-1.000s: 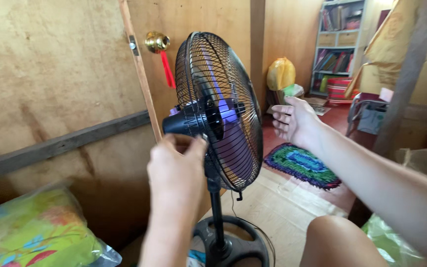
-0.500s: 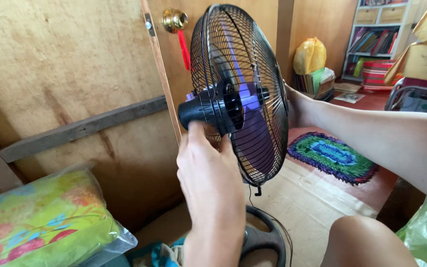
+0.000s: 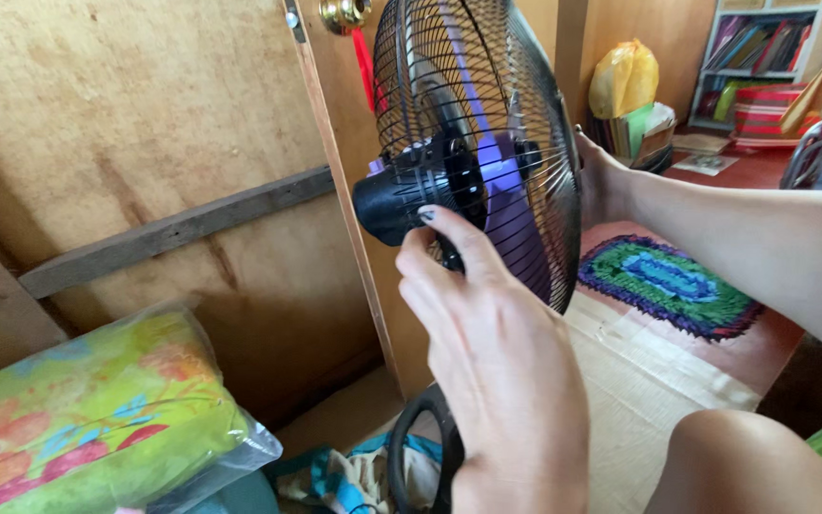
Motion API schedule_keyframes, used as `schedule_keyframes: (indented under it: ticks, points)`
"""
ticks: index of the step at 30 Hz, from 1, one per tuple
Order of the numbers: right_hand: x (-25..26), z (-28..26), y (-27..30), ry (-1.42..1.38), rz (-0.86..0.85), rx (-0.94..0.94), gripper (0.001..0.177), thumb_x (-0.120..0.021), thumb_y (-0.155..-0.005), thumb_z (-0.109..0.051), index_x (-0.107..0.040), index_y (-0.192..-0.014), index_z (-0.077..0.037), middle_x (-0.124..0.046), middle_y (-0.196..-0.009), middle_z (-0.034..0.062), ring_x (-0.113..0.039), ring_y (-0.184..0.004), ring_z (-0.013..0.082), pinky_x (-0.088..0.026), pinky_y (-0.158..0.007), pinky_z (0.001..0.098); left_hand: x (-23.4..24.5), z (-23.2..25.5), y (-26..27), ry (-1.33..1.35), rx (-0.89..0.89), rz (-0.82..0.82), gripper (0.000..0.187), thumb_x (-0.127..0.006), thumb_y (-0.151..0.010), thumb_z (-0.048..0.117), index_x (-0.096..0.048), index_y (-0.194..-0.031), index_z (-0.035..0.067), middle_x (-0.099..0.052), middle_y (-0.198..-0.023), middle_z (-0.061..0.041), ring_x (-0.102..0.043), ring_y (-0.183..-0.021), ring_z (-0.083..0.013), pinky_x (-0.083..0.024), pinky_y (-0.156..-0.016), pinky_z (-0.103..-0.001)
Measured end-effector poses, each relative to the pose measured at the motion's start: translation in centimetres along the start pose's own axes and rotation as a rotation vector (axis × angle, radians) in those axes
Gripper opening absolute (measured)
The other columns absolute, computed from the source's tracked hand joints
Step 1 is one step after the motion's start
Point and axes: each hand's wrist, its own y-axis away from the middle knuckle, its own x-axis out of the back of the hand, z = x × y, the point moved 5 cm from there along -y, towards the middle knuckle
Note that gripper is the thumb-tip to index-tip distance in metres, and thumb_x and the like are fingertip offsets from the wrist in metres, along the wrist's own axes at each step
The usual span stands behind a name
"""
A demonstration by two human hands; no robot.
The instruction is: The person assembles a standing fan by attaching the purple fan blade to the motor shaft, securing it with a nut, and then attaching the front protective cage. The person handles the fan blade, nut, and cage by hand.
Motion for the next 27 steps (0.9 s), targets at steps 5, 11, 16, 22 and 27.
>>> schedule_keyframes:
  ticks: [5,11,16,22,27]
  points:
    - [1.3,0.1,-4.3,-0.004,-0.036,0.043,0.068,-0.049,-0.096,-0.069,-0.066,-0.120,-0.008,-0.070,-0.120,0.0127,-0.064,-0.109,0.0274,-0.046,-0.104,0.0490,-0.1,0.9,0.6,0.077,-0.066,0.027,0.069,-0.060,-0.074,-0.005,-0.047,-0.142,-0.007,-0.045,-0.136,-0.031,-0.054,-0.115,-0.0420,-0.054,-0.082,-0.044]
    - [2.3,-0.3,-3.4,-0.071,-0.073,0.033,0.066,-0.050,-0.096,-0.067,-0.069,-0.117,-0.008,-0.072,-0.118,0.0123,-0.066,-0.108,0.0263,-0.049,-0.103,0.0474,-0.3,0.0,0.0,0.113,0.156,0.197,0.065,-0.063,-0.089,0.002,-0.040,-0.148,-0.010,-0.048,-0.126,-0.028,-0.051,-0.115,-0.0421,-0.044,-0.097,-0.050]
    - [8.3,-0.3,-7.6,-0.043,0.134,0.199,0.052,-0.049,-0.100,-0.064,-0.072,-0.110,-0.019,-0.073,-0.111,0.0037,-0.065,-0.101,0.0209,-0.050,-0.096,0.0429,-0.3,-0.8,-0.1,-0.012,0.146,0.123,0.070,-0.057,-0.079,-0.007,-0.033,-0.144,-0.018,-0.043,-0.133,-0.033,-0.047,-0.114,-0.0454,-0.044,-0.094,-0.048]
    - [11.5,-0.3,-9.5,-0.140,0.068,0.239,0.049,-0.049,-0.104,-0.058,-0.073,-0.095,-0.016,-0.073,-0.090,0.0033,-0.066,-0.080,0.0194,-0.055,-0.077,0.0379,-1.0,-0.4,0.1,0.014,0.151,0.140,0.069,-0.056,-0.085,-0.003,-0.034,-0.149,-0.015,-0.040,-0.140,-0.035,-0.044,-0.116,-0.0465,-0.043,-0.094,-0.048]
    - [11.7,-2.4,-10.5,-0.155,-0.290,0.252,0.050,-0.050,-0.114,-0.053,-0.070,-0.092,-0.012,-0.068,-0.080,0.0052,-0.064,-0.069,0.0201,-0.053,-0.060,0.0389,0.4,0.3,-0.7,0.137,0.085,0.163,0.061,-0.055,-0.096,0.001,-0.037,-0.154,-0.005,-0.046,-0.137,-0.029,-0.045,-0.115,-0.0418,-0.041,-0.095,-0.047]
